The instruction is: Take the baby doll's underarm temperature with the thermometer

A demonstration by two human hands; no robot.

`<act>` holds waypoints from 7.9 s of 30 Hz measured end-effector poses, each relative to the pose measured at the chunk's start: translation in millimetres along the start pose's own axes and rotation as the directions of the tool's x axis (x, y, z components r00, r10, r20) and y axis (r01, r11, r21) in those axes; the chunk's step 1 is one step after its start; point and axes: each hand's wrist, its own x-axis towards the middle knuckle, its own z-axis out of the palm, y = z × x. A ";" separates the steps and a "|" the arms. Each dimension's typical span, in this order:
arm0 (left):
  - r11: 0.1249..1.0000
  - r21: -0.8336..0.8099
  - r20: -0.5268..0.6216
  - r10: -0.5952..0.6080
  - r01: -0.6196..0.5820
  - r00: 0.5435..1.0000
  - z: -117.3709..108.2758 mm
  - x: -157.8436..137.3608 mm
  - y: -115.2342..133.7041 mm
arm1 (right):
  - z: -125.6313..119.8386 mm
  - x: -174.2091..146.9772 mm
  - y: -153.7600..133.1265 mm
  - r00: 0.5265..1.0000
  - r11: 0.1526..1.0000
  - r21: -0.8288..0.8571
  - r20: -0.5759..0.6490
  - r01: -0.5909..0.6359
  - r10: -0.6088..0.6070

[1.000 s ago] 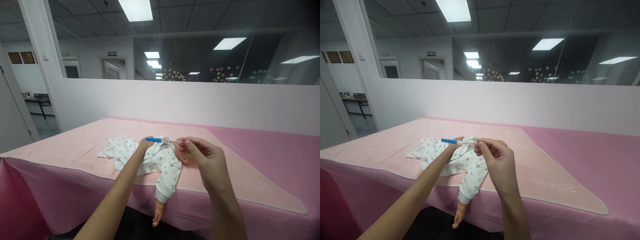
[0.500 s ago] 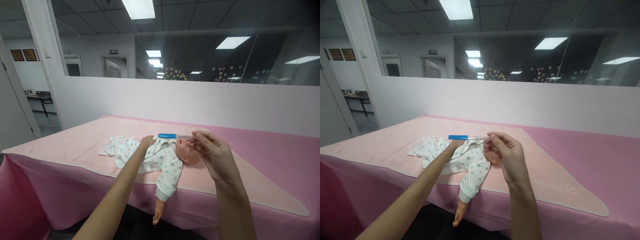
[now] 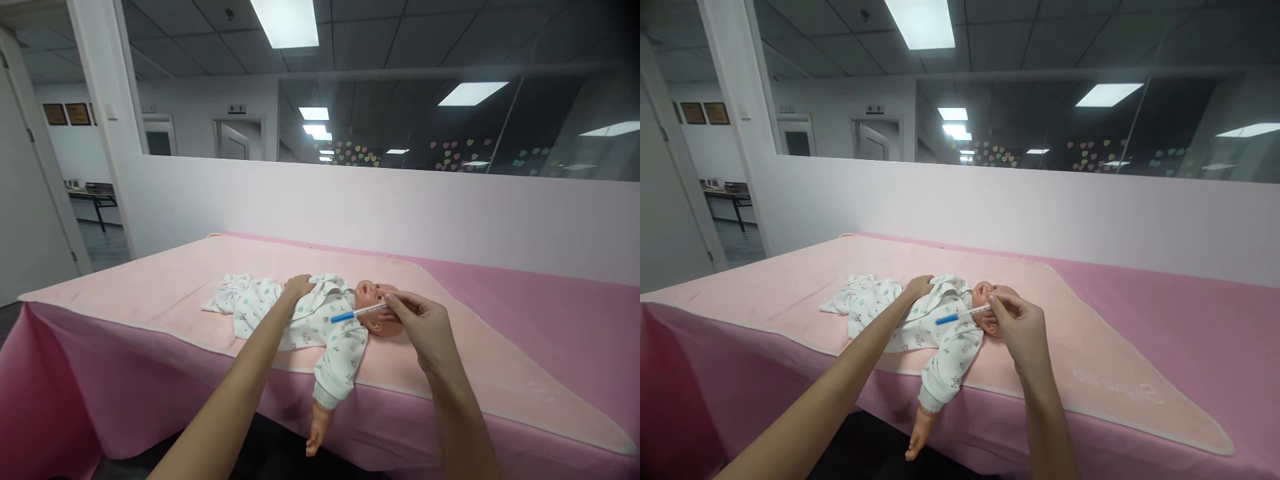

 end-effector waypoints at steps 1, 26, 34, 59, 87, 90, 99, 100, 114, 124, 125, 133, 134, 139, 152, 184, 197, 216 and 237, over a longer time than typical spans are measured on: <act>1.000 -0.002 0.000 0.001 -0.001 1.000 0.2 0.2 -0.2 | -1.2 0.6 4.2 1.000 1.000 0.003 -0.003 -0.016 0.016; 1.000 -0.024 0.003 -0.017 0.017 1.000 4.8 4.9 -2.7 | -81.5 11.0 138.2 0.989 0.544 -0.830 -0.150 -0.122 -0.008; 1.000 -0.023 0.000 -0.020 0.020 1.000 5.4 6.4 -3.1 | -28.0 0.8 107.4 0.772 0.530 -0.829 -0.218 0.176 -0.597; 0.907 -0.378 -0.248 0.094 -0.186 0.964 -13.5 10.2 20.5 | 80.9 39.9 123.6 0.675 0.466 -0.591 0.191 0.659 -0.712; 0.514 -0.799 -0.157 0.325 -0.313 0.933 10.4 -30.1 55.5 | 80.3 44.9 129.7 0.699 0.571 -0.540 0.044 0.618 -0.714; 0.658 -0.671 -0.143 0.337 -0.342 0.930 11.8 -24.4 57.5 | 80.3 45.3 130.9 0.699 0.570 -0.529 0.060 0.628 -0.713; 0.701 -0.580 -0.179 0.387 -0.415 0.904 11.9 -28.8 60.2 | 80.4 43.5 127.2 0.692 0.562 -0.527 0.072 0.638 -0.718; 0.672 -0.604 -0.190 0.400 -0.428 0.896 11.8 -30.0 60.1 | 80.4 43.4 126.9 0.693 0.564 -0.525 0.072 0.638 -0.717; 0.592 -0.676 -0.162 0.461 -0.438 0.873 6.4 -38.9 57.9 | 81.6 43.4 127.2 0.625 0.512 -0.547 0.028 0.662 -0.780; 0.510 -0.738 -0.202 0.457 -0.441 0.866 5.7 -44.2 56.7 | 81.7 43.6 127.4 0.633 0.516 -0.558 0.024 0.651 -0.773; 0.472 -0.775 -0.205 0.441 -0.420 0.874 5.9 -44.6 56.6 | 81.7 43.8 127.5 0.633 0.514 -0.564 0.021 0.646 -0.774; 0.288 -0.905 -0.205 0.349 -0.313 0.914 7.5 -44.8 52.6 | 82.1 45.8 129.0 0.630 0.512 -0.580 0.002 0.633 -0.776; 0.276 -0.911 -0.204 0.347 -0.307 0.915 7.2 -46.0 53.0 | 82.2 45.8 129.0 0.630 0.516 -0.574 0.000 0.636 -0.776; 0.226 -0.930 -0.203 0.343 -0.291 0.917 2.3 -57.0 56.0 | 82.1 44.8 127.3 0.642 0.538 -0.543 0.002 0.644 -0.767; 0.292 -0.882 -0.220 0.438 -0.370 0.871 -1.7 -67.3 51.5 | 81.4 47.2 133.4 0.660 0.552 -0.531 0.017 0.643 -0.751; 0.426 -0.762 -0.351 0.362 -0.488 0.864 7.0 -66.2 50.9 | 81.7 45.5 131.7 0.682 0.576 -0.523 0.013 0.628 -0.731; 0.380 -0.815 -0.324 0.327 -0.438 0.888 7.5 -63.7 51.1 | 81.4 44.6 131.1 0.682 0.578 -0.519 0.013 0.630 -0.732; 0.224 -0.906 -0.284 0.306 -0.359 0.909 7.2 -63.4 53.5 | 82.8 45.1 132.5 0.621 0.409 -0.625 0.157 0.665 -0.768; 0.331 -0.802 -0.395 0.331 -0.498 0.857 9.1 -68.2 53.7 | 83.4 45.1 130.6 0.640 0.408 -0.671 0.131 0.619 -0.757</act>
